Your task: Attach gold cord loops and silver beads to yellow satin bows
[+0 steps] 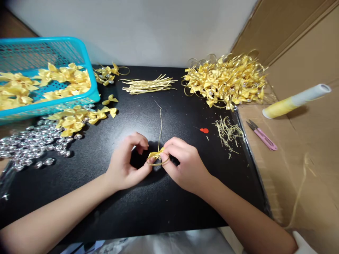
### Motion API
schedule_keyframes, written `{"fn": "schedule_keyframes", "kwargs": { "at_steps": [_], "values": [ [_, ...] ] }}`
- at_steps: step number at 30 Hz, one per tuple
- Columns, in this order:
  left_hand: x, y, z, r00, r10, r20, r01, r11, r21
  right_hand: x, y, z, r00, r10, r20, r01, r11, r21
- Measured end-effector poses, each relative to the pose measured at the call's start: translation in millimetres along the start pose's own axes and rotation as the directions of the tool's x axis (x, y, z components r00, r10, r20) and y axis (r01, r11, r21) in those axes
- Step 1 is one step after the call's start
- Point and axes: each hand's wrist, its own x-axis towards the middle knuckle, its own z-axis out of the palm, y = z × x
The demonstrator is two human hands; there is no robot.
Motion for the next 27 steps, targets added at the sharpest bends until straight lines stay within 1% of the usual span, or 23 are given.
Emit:
{"fn": "schedule_keyframes", "kwargs": {
  "at_steps": [1,2,3,5,10,12,17,20,21,22,24,25,27],
  "values": [
    [0.1,0.3,-0.2,0.998,0.043,-0.051,-0.042,0.999,0.016,0.3,-0.3,-0.2,1.0,-0.002,-0.008,0.002,1.0,-0.001],
    [0.3,0.6,-0.4,0.994,0.081,-0.073,-0.079,0.996,0.032,0.6,-0.6,-0.3,1.0,-0.004,-0.015,0.004,1.0,-0.001],
    [0.5,0.9,-0.6,0.992,0.106,-0.072,-0.103,0.994,0.046,0.9,-0.9,-0.4,1.0,-0.006,-0.019,0.006,1.0,-0.001],
    [0.6,1.2,-0.9,0.99,0.122,-0.071,-0.117,0.991,0.072,1.3,-1.4,-0.4,1.0,-0.006,-0.031,0.006,1.0,-0.005],
    [0.4,2.2,-2.0,0.973,0.185,-0.135,-0.171,0.979,0.111,2.3,-1.8,-0.9,0.997,-0.001,-0.071,0.0,1.0,-0.021],
    [0.2,2.9,-2.6,0.973,0.184,-0.137,-0.17,0.979,0.111,2.9,-1.8,-1.3,0.996,0.001,-0.089,-0.004,1.0,-0.024],
    [-0.7,4.6,-3.6,0.986,0.126,-0.105,-0.116,0.988,0.104,3.5,-1.9,-1.7,0.993,0.016,-0.114,-0.019,0.999,-0.03],
    [-0.6,4.4,-3.1,0.986,0.139,-0.096,-0.131,0.988,0.078,3.6,-1.9,-1.8,0.993,0.019,-0.116,-0.024,0.999,-0.039],
    [-0.6,4.2,-2.5,0.988,0.123,-0.095,-0.117,0.991,0.066,3.6,-1.9,-1.9,0.993,0.02,-0.116,-0.025,0.999,-0.044],
    [-0.6,4.0,-1.7,0.993,0.083,-0.089,-0.079,0.996,0.047,3.6,-1.8,-1.9,0.993,0.018,-0.117,-0.024,0.999,-0.047],
    [-1.0,4.1,1.0,0.997,-0.06,-0.039,0.058,0.997,-0.048,3.6,-1.5,-1.8,0.993,0.017,-0.119,-0.023,0.998,-0.052],
    [-1.4,4.4,2.7,0.989,-0.145,0.012,0.146,0.982,-0.12,3.5,-1.3,-1.7,0.993,0.018,-0.12,-0.024,0.998,-0.052],
    [-2.3,5.3,6.1,0.953,-0.272,0.137,0.3,0.914,-0.273,3.2,-1.1,-1.3,0.993,0.02,-0.119,-0.026,0.998,-0.05]
  ]
}}
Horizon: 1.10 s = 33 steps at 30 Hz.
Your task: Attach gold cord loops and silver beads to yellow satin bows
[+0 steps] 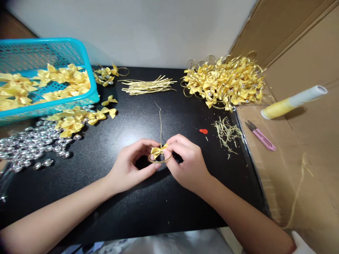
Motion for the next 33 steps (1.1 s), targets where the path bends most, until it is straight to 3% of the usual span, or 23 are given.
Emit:
{"fn": "schedule_keyframes", "kwargs": {
  "at_steps": [4,12,25,31,33],
  "values": [
    [-0.4,0.6,4.4,0.991,-0.134,0.01,0.134,0.976,-0.17,-1.0,0.4,1.3,1.0,0.001,0.021,-0.001,1.0,-0.003],
    [0.9,1.0,5.1,0.988,-0.128,-0.084,0.116,0.983,-0.14,-2.1,1.5,3.4,0.998,-0.034,0.043,0.035,0.999,-0.037],
    [0.4,-0.8,5.4,0.98,-0.169,-0.106,0.162,0.984,-0.075,-3.2,5.3,7.4,0.997,-0.064,0.038,0.068,0.991,-0.116],
    [2.3,-1.3,7.3,0.943,-0.312,-0.113,0.285,0.936,-0.208,-4.2,1.0,6.3,0.99,-0.065,-0.129,0.033,0.971,-0.235],
    [3.8,-0.8,7.8,0.924,-0.366,-0.112,0.326,0.906,-0.271,-6.3,-2.9,7.2,0.988,-0.109,-0.112,0.076,0.963,-0.26]
  ]
}}
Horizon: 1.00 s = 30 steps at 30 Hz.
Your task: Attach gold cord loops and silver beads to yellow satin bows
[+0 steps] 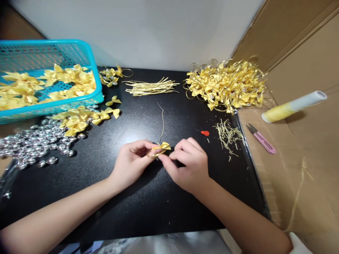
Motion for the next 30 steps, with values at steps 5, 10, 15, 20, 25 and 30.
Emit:
{"fn": "schedule_keyframes", "kwargs": {
  "at_steps": [5,10,15,20,25,30],
  "values": [
    [0.5,0.9,1.2,1.0,0.015,-0.016,-0.014,1.0,0.021,-6.0,-3.6,5.3,0.994,-0.035,0.102,0.052,0.983,-0.175],
    [-2.3,2.1,2.1,0.996,0.083,0.014,-0.084,0.983,0.161,-3.5,0.7,6.9,0.983,0.113,0.144,-0.098,0.989,-0.111],
    [-2.3,3.8,1.0,0.998,0.045,0.04,-0.048,0.994,0.094,3.0,-0.8,4.7,0.978,0.172,0.119,-0.187,0.974,0.13],
    [1.5,4.7,-2.6,0.996,-0.073,0.043,0.079,0.987,-0.141,5.6,0.0,-4.9,0.955,0.142,0.261,-0.236,0.897,0.375],
    [9.5,5.0,-7.0,0.986,-0.164,-0.023,0.149,0.937,-0.317,6.4,9.4,-20.1,0.93,0.107,0.352,-0.329,0.671,0.664],
    [16.8,0.8,-10.8,0.979,-0.203,0.029,0.193,0.866,-0.462,16.4,19.9,-28.7,0.933,0.256,0.253,-0.331,0.338,0.881]
  ]
}}
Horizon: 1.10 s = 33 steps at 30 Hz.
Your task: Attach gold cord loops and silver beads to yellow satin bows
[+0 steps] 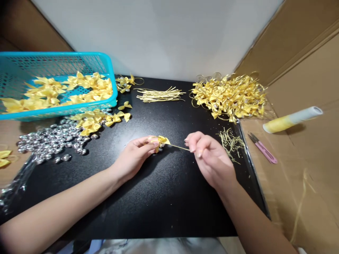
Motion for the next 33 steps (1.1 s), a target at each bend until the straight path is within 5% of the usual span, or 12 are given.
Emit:
{"fn": "schedule_keyframes", "kwargs": {
  "at_steps": [8,13,16,20,24,30,33],
  "values": [
    [5.4,3.1,-3.6,0.99,-0.122,0.069,0.132,0.98,-0.151,7.0,-15.6,-9.6,0.998,-0.067,0.005,0.067,0.996,0.06],
    [6.5,6.4,-3.7,0.982,-0.116,0.151,0.145,0.968,-0.204,5.7,-15.7,-5.0,0.991,-0.08,0.11,0.068,0.992,0.11],
    [7.6,6.5,-4.9,0.985,-0.117,0.13,0.145,0.963,-0.227,-0.5,-8.1,-3.6,0.966,-0.016,0.258,-0.025,0.988,0.153],
    [9.1,9.6,-9.2,0.972,-0.159,0.173,0.195,0.958,-0.211,-6.8,8.4,-7.7,0.891,0.265,0.367,-0.307,0.95,0.059],
    [7.7,13.8,-14.4,0.917,-0.172,0.361,0.261,0.941,-0.214,0.7,21.1,-13.1,0.833,0.517,0.198,-0.522,0.853,-0.031],
    [-0.6,7.7,-16.9,0.805,-0.136,0.578,0.315,0.923,-0.221,11.5,24.7,-15.3,0.797,0.588,0.14,-0.598,0.801,0.041],
    [-5.5,7.0,-14.4,0.714,-0.162,0.681,0.337,0.932,-0.132,13.6,24.0,-13.7,0.788,0.605,0.111,-0.614,0.786,0.07]
  ]
}}
